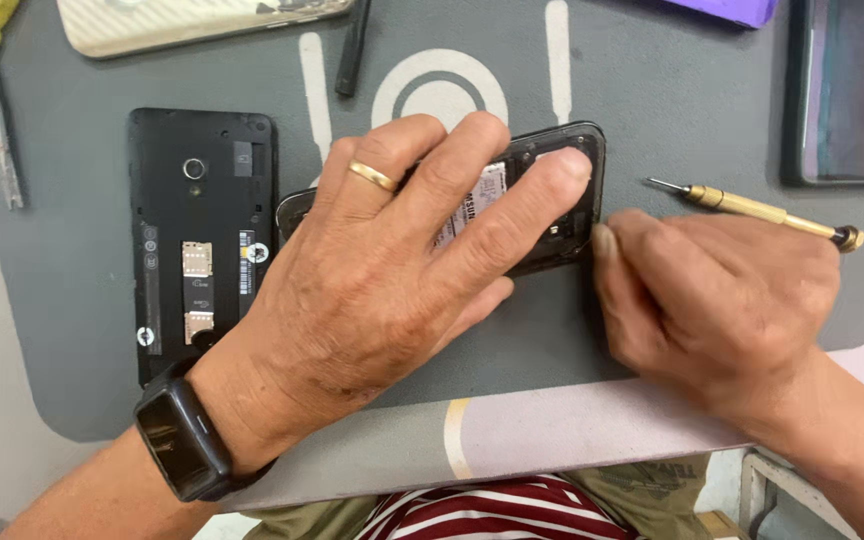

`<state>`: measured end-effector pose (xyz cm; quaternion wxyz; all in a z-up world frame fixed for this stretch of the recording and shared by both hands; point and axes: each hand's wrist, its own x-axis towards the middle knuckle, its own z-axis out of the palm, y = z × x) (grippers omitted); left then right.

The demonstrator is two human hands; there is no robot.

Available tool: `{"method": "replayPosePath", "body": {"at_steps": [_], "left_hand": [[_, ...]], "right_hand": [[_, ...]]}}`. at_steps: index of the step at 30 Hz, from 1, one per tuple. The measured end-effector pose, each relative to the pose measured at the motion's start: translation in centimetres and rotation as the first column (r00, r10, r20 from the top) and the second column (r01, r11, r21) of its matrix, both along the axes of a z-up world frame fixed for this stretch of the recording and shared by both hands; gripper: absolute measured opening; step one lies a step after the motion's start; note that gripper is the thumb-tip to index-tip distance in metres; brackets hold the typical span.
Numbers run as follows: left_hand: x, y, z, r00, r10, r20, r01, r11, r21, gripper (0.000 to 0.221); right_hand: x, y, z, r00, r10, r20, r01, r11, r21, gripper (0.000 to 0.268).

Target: The person uses a small screwdriver to remove screws from the back of a disassembled smartphone. They then use a metal pick tool to pry and separate the phone's back cover from the main body, working along the edges to detach it.

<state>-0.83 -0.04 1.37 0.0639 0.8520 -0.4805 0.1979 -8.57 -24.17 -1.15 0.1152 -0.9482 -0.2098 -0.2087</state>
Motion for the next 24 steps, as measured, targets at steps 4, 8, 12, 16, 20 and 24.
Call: {"method": "replayPosePath", "body": {"at_steps": [4, 8, 12, 16, 20, 24], "left_hand": [[0.3, 0.2, -0.2, 0.998, -0.009, -0.057, 0.009, 1.0, -0.009, 0.101], [0.6, 0.0, -0.7, 0.975, -0.02, -0.221, 0.012, 0.999, -0.036, 0.106], [0.5, 0.5, -1.2, 0.963, -0.007, -0.269, -0.015, 0.997, -0.079, 0.115], [0.2, 0.4, -1.2, 0.964, 0.035, -0.265, -0.057, 0.995, -0.076, 0.111], [0.1, 0.4, -1.2, 0.954, 0.046, -0.296, -0.068, 0.996, -0.065, 0.122], [-0.1, 0.5, -1.2, 0.969, 0.086, -0.23, -0.097, 0.995, -0.037, 0.126]], "right_hand": [[-0.4, 0.1, 0.4, 0.998, 0.059, -0.016, -0.059, 0.998, 0.009, 0.041], [-1.0, -0.4, 1.0, 0.967, -0.128, -0.219, 0.148, 0.986, 0.08, 0.04], [-1.2, 0.1, 3.2, 0.771, -0.281, -0.572, 0.504, 0.818, 0.278, 0.028], [-1.7, -0.7, 1.6, 0.847, -0.242, -0.473, 0.439, 0.819, 0.368, 0.029], [-1.7, -0.6, 1.4, 0.87, -0.209, -0.447, 0.385, 0.854, 0.35, 0.024], [-1.2, -0.1, 0.6, 0.97, -0.102, -0.219, 0.169, 0.935, 0.311, 0.019]]}}
